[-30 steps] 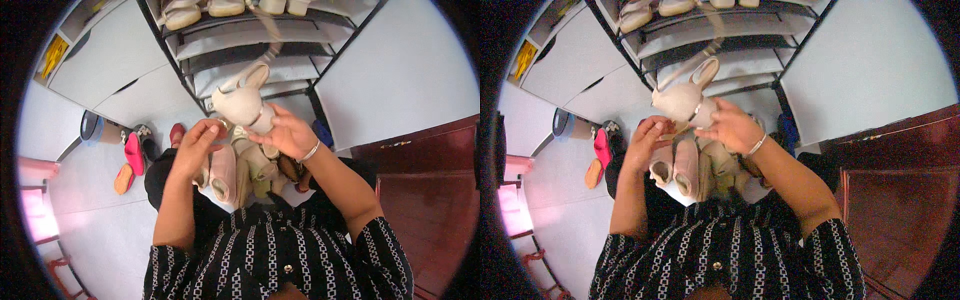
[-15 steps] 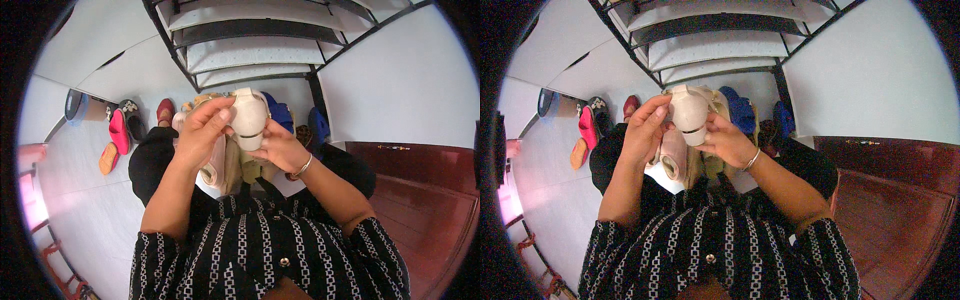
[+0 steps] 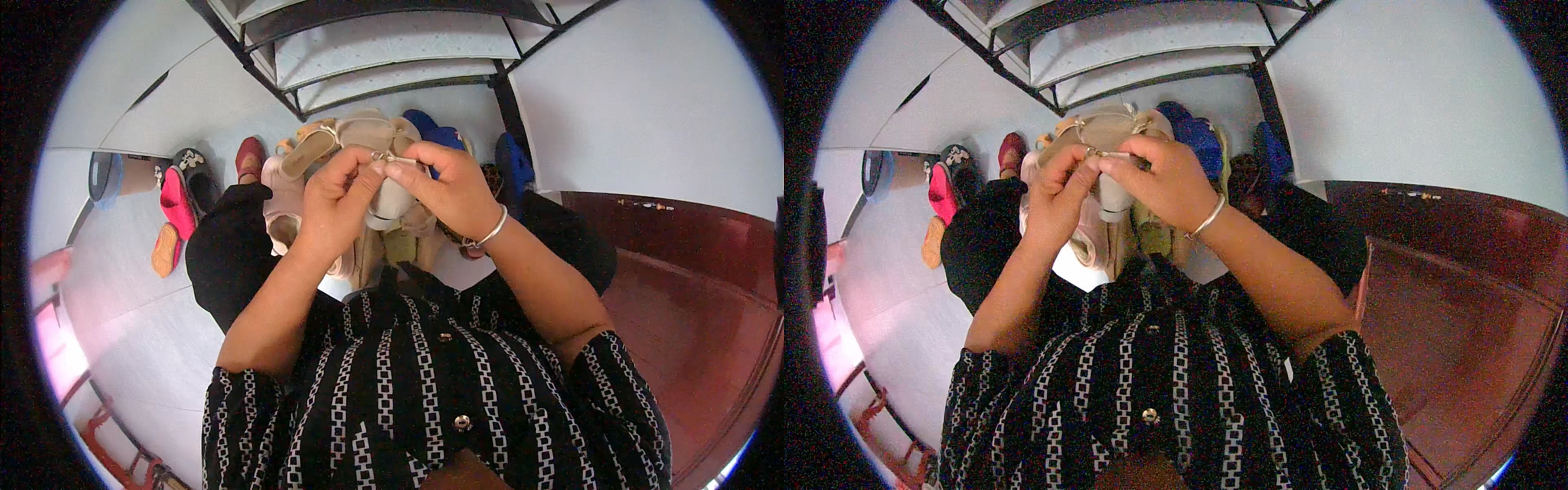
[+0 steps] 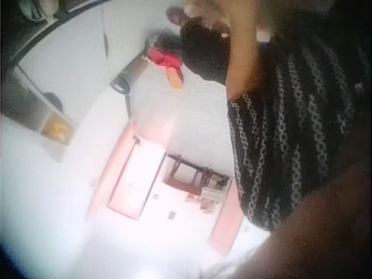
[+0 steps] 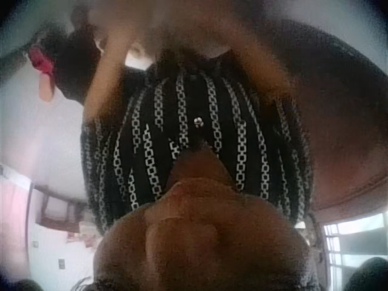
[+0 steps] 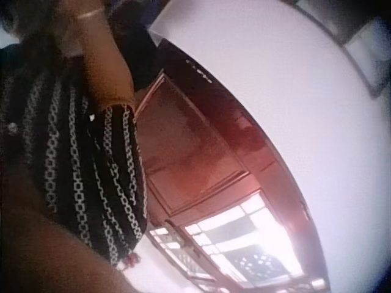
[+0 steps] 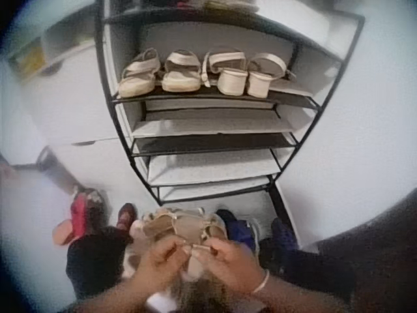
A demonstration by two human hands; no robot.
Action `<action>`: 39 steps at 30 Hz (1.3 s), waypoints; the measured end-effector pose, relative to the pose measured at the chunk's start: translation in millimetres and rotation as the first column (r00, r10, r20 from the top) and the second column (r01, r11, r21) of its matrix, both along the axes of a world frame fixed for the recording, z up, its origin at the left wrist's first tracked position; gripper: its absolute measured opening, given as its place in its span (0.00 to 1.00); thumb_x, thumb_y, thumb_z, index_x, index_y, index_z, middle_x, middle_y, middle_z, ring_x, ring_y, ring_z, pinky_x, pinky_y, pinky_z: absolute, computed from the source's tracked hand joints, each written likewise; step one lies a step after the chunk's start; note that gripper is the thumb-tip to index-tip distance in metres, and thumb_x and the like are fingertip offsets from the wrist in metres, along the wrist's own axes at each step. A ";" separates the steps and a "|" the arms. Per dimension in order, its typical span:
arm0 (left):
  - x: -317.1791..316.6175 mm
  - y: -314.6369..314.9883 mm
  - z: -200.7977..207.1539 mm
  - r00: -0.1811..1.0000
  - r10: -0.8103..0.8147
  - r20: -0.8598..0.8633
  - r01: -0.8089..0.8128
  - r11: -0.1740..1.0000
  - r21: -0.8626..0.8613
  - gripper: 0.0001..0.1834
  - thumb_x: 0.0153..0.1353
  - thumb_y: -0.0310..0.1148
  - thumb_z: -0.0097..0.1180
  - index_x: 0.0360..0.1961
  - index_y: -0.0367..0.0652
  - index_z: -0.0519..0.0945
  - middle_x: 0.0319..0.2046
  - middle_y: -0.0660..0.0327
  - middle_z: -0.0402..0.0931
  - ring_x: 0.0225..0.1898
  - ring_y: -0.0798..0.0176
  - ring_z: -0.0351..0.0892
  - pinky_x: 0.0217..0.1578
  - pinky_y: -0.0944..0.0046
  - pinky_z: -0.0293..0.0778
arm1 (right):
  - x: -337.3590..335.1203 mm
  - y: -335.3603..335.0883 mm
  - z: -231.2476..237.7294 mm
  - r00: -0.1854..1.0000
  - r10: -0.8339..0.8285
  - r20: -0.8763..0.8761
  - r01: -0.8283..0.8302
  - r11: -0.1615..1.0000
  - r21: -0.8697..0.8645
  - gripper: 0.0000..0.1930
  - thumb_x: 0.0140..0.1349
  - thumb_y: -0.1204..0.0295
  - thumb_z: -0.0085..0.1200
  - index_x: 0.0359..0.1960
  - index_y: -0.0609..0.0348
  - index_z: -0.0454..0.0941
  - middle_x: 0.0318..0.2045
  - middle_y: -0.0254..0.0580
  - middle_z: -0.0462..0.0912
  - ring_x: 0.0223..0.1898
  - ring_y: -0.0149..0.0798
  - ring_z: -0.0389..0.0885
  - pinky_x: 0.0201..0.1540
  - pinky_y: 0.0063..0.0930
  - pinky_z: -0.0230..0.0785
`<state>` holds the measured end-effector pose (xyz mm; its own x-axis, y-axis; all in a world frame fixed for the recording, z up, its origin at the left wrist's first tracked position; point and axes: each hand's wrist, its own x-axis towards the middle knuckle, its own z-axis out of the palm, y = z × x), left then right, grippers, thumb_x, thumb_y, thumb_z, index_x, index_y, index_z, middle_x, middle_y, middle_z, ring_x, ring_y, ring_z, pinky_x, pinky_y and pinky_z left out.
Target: The person sits on the floor and organizes a shoe rack by wiping the shelves with a cloth and arranging various pairs of shoes, including sandals, slippers, and sneakers, onto the shelves.
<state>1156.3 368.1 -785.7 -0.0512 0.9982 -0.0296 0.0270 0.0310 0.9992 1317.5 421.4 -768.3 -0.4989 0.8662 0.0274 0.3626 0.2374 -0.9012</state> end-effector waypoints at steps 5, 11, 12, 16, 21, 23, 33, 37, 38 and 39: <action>11.4 -2.2 -7.1 0.994 0.043 -0.101 -0.041 0.999 0.030 0.07 0.59 0.32 0.50 0.33 0.40 0.71 0.20 0.68 0.68 0.23 0.77 0.64 0.24 0.74 0.62 | 5.6 1.1 -5.3 0.997 0.076 0.008 -0.073 0.975 -0.211 0.13 0.53 0.62 0.53 0.29 0.62 0.76 0.20 0.43 0.75 0.21 0.33 0.73 0.25 0.27 0.64; -9.2 3.9 -18.0 0.960 -0.270 -0.075 0.253 0.950 -0.183 0.10 0.55 0.35 0.56 0.33 0.40 0.73 0.23 0.66 0.72 0.26 0.75 0.68 0.29 0.74 0.66 | 9.1 1.2 -16.5 0.979 -0.042 -0.202 -0.113 0.711 -0.694 0.08 0.55 0.70 0.51 0.31 0.62 0.75 0.24 0.30 0.75 0.25 0.22 0.72 0.27 0.15 0.63; -15.4 4.8 -18.5 0.928 -0.367 -0.061 0.339 0.903 -0.265 0.09 0.55 0.35 0.56 0.33 0.41 0.73 0.25 0.68 0.71 0.28 0.75 0.68 0.31 0.74 0.65 | 7.9 -0.1 -18.3 0.985 0.033 -0.169 -0.148 0.663 -0.734 0.07 0.55 0.71 0.50 0.33 0.62 0.74 0.24 0.32 0.75 0.23 0.24 0.73 0.25 0.13 0.64; -23.7 7.3 -21.2 0.897 -0.436 0.071 0.421 0.797 -0.433 0.11 0.53 0.38 0.59 0.29 0.42 0.78 0.27 0.69 0.72 0.31 0.74 0.68 0.33 0.73 0.65 | 4.7 -5.9 -23.3 0.982 -0.031 -0.187 -0.131 0.604 -0.786 0.08 0.55 0.72 0.50 0.34 0.63 0.73 0.23 0.33 0.75 0.23 0.26 0.75 0.23 0.15 0.66; -27.1 10.8 -14.1 0.866 -0.469 0.173 0.488 0.715 -0.501 0.14 0.50 0.40 0.61 0.31 0.40 0.79 0.26 0.67 0.73 0.31 0.72 0.70 0.33 0.72 0.66 | 3.1 -9.8 -26.3 0.991 -0.014 -0.130 -0.080 0.722 -0.688 0.09 0.53 0.68 0.52 0.27 0.62 0.75 0.19 0.30 0.74 0.21 0.22 0.71 0.23 0.16 0.63; -25.7 9.6 -18.0 0.874 -0.465 0.139 0.474 0.757 -0.449 0.15 0.49 0.40 0.62 0.30 0.38 0.79 0.26 0.65 0.75 0.28 0.73 0.71 0.30 0.73 0.67 | 2.5 -10.9 -27.6 0.996 0.023 -0.089 -0.070 0.810 -0.583 0.10 0.52 0.66 0.53 0.25 0.61 0.77 0.18 0.30 0.74 0.22 0.22 0.71 0.23 0.18 0.62; -15.5 7.6 -21.5 0.800 -0.578 0.160 0.577 0.671 -0.466 0.13 0.47 0.36 0.64 0.30 0.38 0.80 0.26 0.64 0.76 0.30 0.72 0.72 0.34 0.72 0.68 | 2.7 -1.1 -27.4 0.990 0.007 -0.138 -0.070 0.884 -0.463 0.13 0.51 0.64 0.55 0.31 0.63 0.77 0.22 0.33 0.77 0.25 0.24 0.73 0.29 0.20 0.66; -15.5 8.5 -24.3 0.833 -0.525 0.176 0.537 0.690 -0.485 0.12 0.47 0.35 0.63 0.29 0.38 0.80 0.24 0.66 0.77 0.27 0.74 0.72 0.31 0.73 0.68 | 12.1 6.1 -23.4 1.000 0.013 -0.002 -0.013 0.905 -0.425 0.09 0.55 0.68 0.53 0.32 0.61 0.75 0.25 0.30 0.75 0.27 0.22 0.71 0.30 0.15 0.64; -16.8 8.2 -25.2 0.828 -0.538 0.155 0.542 0.702 -0.462 0.12 0.48 0.35 0.63 0.29 0.38 0.80 0.24 0.66 0.77 0.27 0.74 0.72 0.31 0.74 0.68 | 12.4 5.2 -22.3 0.997 0.069 0.017 -0.052 0.872 -0.487 0.09 0.55 0.68 0.53 0.32 0.61 0.75 0.25 0.30 0.75 0.27 0.23 0.71 0.30 0.16 0.64; -18.3 7.8 -26.2 0.824 -0.551 0.133 0.547 0.713 -0.439 0.12 0.48 0.36 0.62 0.29 0.38 0.80 0.24 0.65 0.77 0.27 0.75 0.71 0.30 0.74 0.68 | 12.6 3.1 -20.2 0.991 0.126 0.033 -0.088 0.833 -0.546 0.09 0.55 0.68 0.53 0.32 0.62 0.75 0.26 0.31 0.75 0.28 0.23 0.71 0.31 0.16 0.65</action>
<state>1138.1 375.9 -811.9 0.4995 0.7268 -0.4714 0.1862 0.4413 0.8778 1330.2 424.5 -788.5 -0.5736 0.6731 -0.4668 0.4256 -0.2419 -0.8720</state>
